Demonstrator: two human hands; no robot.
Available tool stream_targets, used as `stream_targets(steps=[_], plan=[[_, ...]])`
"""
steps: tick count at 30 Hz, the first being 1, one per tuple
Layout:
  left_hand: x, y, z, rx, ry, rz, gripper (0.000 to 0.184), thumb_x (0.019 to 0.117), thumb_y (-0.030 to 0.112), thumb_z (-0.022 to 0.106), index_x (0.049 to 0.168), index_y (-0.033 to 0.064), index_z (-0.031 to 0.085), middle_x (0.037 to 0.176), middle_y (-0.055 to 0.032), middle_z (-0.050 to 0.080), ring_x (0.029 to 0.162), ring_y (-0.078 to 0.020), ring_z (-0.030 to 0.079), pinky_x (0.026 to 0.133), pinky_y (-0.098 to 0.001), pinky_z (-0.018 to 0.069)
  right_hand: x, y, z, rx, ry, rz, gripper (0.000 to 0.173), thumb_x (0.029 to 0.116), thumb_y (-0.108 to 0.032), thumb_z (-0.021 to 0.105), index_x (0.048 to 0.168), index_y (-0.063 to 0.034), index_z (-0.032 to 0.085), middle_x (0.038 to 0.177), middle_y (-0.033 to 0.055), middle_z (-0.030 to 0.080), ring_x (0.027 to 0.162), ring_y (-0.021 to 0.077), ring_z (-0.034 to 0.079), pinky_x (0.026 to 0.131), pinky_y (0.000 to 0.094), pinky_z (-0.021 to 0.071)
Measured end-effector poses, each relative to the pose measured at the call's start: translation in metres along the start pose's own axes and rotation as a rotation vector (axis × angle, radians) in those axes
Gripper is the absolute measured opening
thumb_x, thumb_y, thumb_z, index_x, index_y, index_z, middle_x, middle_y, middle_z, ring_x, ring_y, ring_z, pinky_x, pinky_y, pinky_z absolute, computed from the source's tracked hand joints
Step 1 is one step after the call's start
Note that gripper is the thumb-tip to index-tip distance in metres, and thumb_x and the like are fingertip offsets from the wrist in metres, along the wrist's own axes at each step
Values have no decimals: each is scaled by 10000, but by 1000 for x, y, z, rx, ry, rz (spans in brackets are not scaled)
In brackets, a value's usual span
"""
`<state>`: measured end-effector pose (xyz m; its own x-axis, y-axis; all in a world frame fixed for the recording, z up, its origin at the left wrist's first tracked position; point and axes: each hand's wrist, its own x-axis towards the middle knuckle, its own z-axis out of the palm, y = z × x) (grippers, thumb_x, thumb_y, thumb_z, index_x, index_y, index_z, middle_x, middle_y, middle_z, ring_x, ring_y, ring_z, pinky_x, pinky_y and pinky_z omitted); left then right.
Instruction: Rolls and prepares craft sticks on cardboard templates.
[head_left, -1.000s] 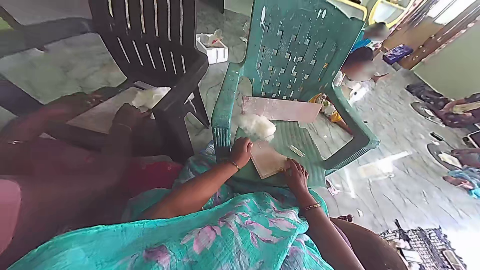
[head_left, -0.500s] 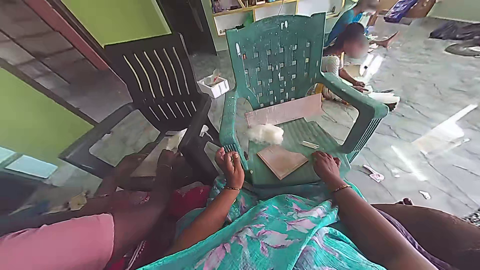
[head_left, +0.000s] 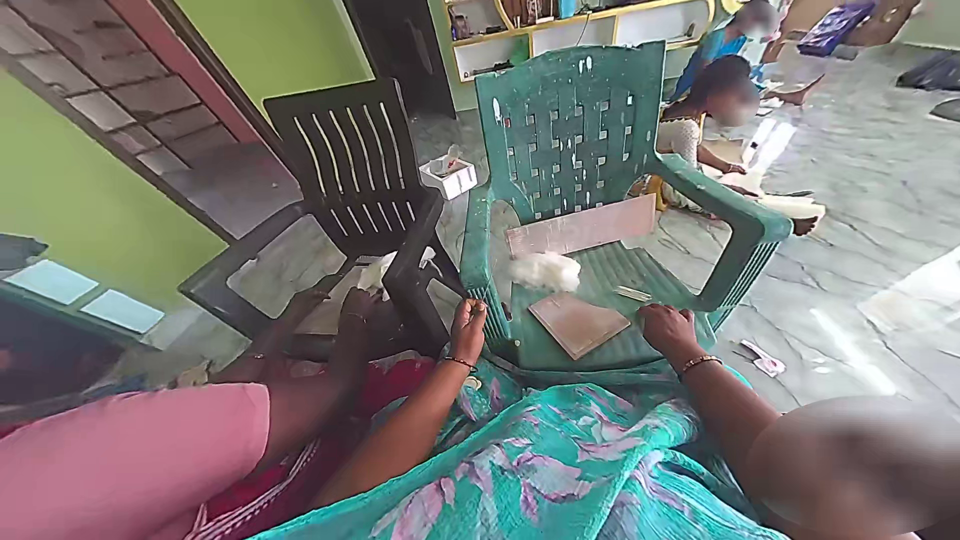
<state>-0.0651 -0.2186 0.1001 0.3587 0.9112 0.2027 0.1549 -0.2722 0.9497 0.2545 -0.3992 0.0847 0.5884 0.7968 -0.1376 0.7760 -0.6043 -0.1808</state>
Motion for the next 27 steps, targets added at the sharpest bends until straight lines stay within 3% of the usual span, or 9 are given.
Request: stream_targets(steps=[3,13,16,17,18,20,21,24,27], plan=[[-9,7,-4,-27,-15,-30,212,1078,71,458,1176,-88,560,1174,-188,583,1087,-179,567,986,-312,464,-2,-3,-1,-28,-13,10,320,967,-19,542,1250,-42,690,1344,208,639,1322,414,540,1106,676,315],[-18,-9,-12,62,-87,105,273,1043,138,470,1137,-82,601,1212,-185,568,1148,-176,552,1008,-287,457,-6,-9,6,27,49,33,316,963,23,527,1245,23,671,1324,252,636,1304,447,543,1076,662,361],[-30,-16,-1,265,134,312,337,1021,186,491,1051,-101,666,1331,-332,525,1319,-395,486,1123,-465,405,-2,-5,10,76,68,31,321,951,29,549,1246,13,675,1341,246,628,1316,449,532,1062,663,379],[-35,-20,4,319,184,424,349,1026,227,488,1000,-65,679,1347,-356,503,1334,-436,469,1131,-501,394,-1,-4,10,103,77,33,332,947,35,550,1252,8,676,1350,244,623,1321,452,526,1055,668,384],[-40,-23,8,355,194,542,349,1056,287,482,964,9,672,1338,-326,511,1319,-407,483,1121,-495,401,1,-2,11,130,89,37,347,940,40,548,1259,-1,678,1358,239,621,1323,453,522,1050,669,389],[-45,-25,15,374,69,728,300,1096,358,455,988,137,628,1301,-186,555,1257,-257,538,1084,-402,443,5,-1,13,184,113,52,354,920,53,564,1246,-2,689,1354,242,621,1324,469,512,1044,675,393],[-44,-24,20,353,-48,779,281,1103,346,450,1006,141,615,1290,-158,566,1235,-218,559,1067,-357,466,7,-1,14,207,129,58,347,912,62,570,1229,4,696,1339,252,624,1314,479,514,1041,677,396],[-28,-23,44,225,-410,733,284,1091,222,480,1000,3,637,1283,-265,586,1226,-283,612,1059,-347,510,14,2,16,226,154,76,326,910,56,565,1199,9,707,1319,264,624,1303,484,516,1041,671,402],[-6,-34,74,216,-498,617,294,1072,170,492,1004,-61,661,1293,-304,591,1254,-351,597,1094,-390,481,19,3,19,235,190,98,315,915,52,557,1179,-3,719,1300,260,632,1293,479,524,1021,666,414]])
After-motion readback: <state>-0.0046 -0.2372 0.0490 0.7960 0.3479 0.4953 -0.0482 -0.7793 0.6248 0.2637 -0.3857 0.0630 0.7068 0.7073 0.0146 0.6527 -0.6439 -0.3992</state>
